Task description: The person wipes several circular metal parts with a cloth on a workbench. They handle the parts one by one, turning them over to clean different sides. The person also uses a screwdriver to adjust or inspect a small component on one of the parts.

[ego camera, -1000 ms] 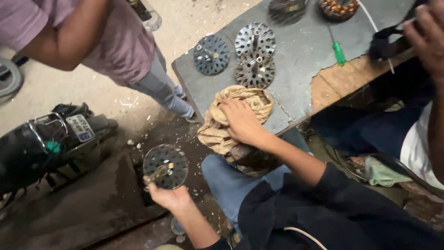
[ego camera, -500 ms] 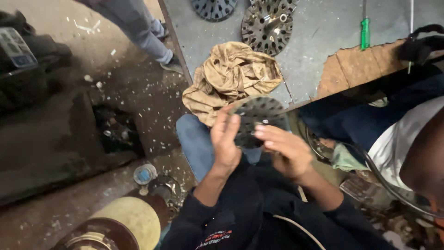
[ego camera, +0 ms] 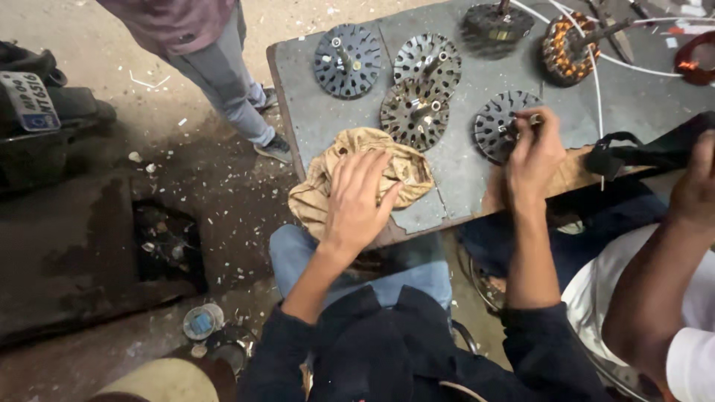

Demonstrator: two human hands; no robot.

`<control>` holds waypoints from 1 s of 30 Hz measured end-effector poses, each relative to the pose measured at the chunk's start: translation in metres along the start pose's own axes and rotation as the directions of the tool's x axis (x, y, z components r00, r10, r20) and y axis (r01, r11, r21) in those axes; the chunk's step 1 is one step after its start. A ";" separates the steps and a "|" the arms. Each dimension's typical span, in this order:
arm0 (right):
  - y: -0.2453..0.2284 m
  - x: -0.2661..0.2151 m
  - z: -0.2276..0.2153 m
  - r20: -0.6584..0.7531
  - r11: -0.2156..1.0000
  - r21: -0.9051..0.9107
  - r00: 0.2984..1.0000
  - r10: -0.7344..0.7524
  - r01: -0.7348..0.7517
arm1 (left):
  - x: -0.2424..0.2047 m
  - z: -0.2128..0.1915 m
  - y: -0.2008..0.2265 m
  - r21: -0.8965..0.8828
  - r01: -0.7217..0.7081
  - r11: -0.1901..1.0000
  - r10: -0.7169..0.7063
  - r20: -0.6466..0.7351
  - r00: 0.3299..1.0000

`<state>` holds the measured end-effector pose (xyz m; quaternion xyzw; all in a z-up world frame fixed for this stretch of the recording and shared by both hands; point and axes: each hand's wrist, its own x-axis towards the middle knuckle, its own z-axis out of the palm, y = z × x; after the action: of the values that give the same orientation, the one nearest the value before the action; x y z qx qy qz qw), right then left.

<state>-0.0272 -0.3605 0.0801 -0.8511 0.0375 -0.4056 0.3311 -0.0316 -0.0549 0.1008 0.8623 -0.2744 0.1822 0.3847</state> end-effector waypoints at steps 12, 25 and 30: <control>-0.049 0.041 0.034 0.096 0.987 0.039 0.983 -0.159 0.156 | 0.069 0.065 -0.011 0.110 -0.144 0.983 0.137 0.065 0.988; 0.000 0.109 0.142 0.305 0.986 0.013 0.939 -0.162 0.166 | 0.107 0.109 -0.045 -0.121 -0.091 0.988 0.089 -0.024 0.996; -0.031 0.142 0.082 -0.016 0.914 0.040 0.915 -0.403 0.403 | 0.151 0.137 -0.066 -0.107 -0.023 0.994 0.018 -0.045 0.999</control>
<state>0.1203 -0.3398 0.1562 -0.8318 -0.1459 -0.4692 0.2583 0.1407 -0.1735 0.0555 0.8332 -0.2841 0.1902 0.4346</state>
